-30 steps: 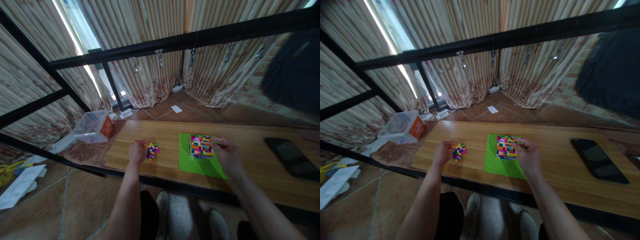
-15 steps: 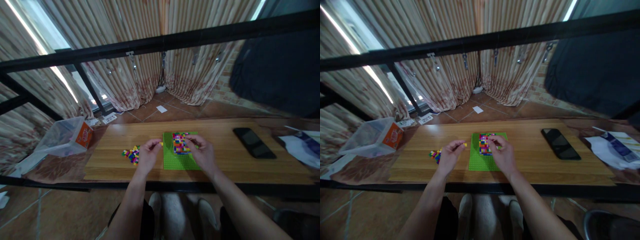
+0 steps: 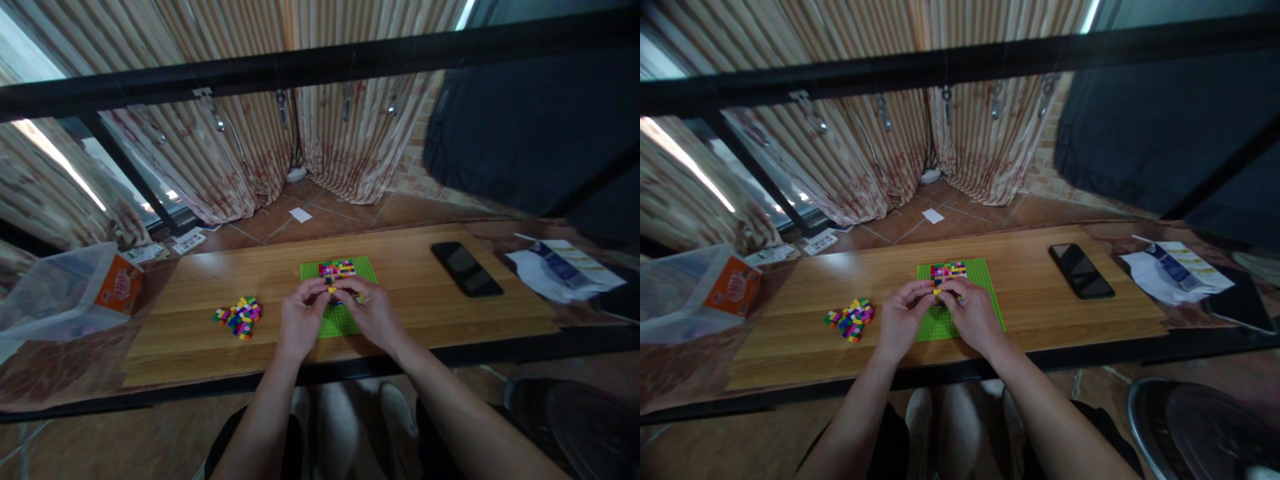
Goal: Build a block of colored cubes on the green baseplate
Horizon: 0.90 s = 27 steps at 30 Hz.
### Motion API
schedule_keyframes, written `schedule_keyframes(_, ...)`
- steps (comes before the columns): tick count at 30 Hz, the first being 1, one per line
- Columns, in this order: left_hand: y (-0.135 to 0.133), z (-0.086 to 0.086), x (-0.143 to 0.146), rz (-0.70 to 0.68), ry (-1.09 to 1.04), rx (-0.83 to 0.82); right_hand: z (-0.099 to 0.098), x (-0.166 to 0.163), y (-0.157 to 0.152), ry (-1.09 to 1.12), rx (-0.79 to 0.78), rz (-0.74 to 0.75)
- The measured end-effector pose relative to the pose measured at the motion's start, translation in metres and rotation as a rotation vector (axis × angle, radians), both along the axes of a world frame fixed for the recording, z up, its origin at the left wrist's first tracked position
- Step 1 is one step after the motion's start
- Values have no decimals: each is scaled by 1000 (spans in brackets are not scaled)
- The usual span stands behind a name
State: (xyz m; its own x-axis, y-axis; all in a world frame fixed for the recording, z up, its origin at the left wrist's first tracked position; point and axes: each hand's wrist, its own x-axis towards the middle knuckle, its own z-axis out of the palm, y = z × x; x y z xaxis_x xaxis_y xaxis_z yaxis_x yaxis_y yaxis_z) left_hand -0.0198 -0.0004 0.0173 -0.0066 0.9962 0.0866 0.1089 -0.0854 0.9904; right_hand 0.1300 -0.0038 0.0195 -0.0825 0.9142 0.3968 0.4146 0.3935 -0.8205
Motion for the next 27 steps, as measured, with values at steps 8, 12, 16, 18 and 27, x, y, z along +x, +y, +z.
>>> schedule_keyframes(8,8,-9,-9,83,288,-104,-13,33,14,-79,-101,-161)
schedule_keyframes(12,8,-11,-8,69,352,-104,-16,32,16,-89,-136,-176)
schedule_keyframes(16,7,-13,-5,33,366,-102,-17,26,20,-61,-146,-226)
schedule_keyframes(18,6,-14,-4,30,373,-100,-19,24,24,-6,-156,-220)
schedule_keyframes(27,6,-13,-4,31,398,-112,-35,18,37,403,-380,-221)
